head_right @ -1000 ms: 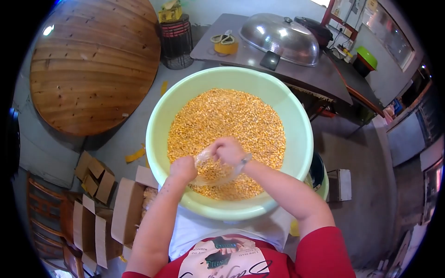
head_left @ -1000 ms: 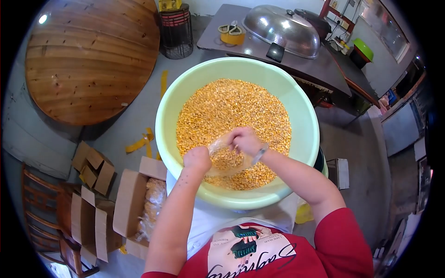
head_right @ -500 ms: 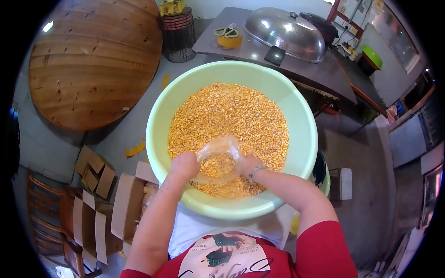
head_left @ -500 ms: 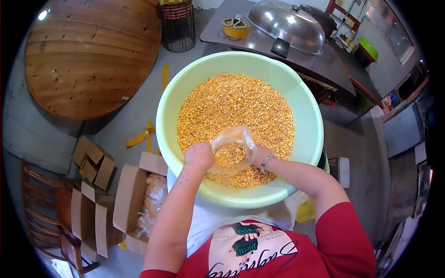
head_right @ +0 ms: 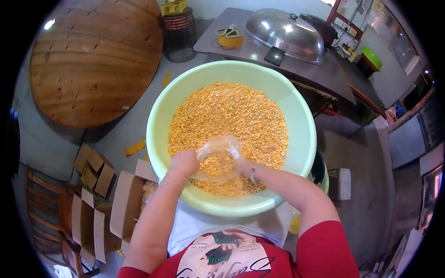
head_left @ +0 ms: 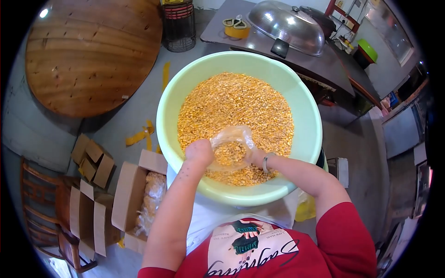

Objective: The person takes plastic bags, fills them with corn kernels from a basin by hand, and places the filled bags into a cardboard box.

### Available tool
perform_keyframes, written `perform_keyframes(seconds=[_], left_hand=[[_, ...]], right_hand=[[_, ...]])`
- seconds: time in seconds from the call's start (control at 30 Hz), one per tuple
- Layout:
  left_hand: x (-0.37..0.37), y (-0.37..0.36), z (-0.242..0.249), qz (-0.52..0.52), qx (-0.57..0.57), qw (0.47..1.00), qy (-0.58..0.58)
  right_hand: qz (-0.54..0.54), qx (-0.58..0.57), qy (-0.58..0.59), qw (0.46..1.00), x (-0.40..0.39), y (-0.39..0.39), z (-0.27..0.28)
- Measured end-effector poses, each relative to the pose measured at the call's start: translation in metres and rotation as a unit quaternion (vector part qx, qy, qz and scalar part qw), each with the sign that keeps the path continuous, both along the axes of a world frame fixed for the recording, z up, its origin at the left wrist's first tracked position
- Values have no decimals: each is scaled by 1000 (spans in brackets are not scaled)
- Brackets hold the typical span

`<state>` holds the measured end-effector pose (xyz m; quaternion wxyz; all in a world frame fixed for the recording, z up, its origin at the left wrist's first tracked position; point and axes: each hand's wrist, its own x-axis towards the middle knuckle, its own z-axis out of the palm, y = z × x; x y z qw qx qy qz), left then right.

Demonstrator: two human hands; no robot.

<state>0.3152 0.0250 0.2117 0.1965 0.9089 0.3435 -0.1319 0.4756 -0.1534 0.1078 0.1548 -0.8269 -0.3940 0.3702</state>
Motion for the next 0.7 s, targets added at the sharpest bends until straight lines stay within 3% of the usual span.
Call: perform_keyframes(seconds=[0.1,0.2,0.27,0.4,0.53,0.7], left_hand=[[-1,0,-1,-8,-2,1000,9],[0,0,1,-10,-3,1000,18],[0,-1,2,-9,1,1000,17],[0,-4,4,-7,-2,1000,18],[-3,-3,7,-16,-1,1000,18],[-3,-3,6,-3,-12,1000,-5]], right_hand=[[-9,-76,10,997,18,-8,30],[-125,-104,228,960,22,-12,89],[-135,-61,285,947,3,-10,128],[-129,5,360,924,-23,9,144],[-98,39,348,931,-49,55,120],[-162,69,131,976,-36,84,48]])
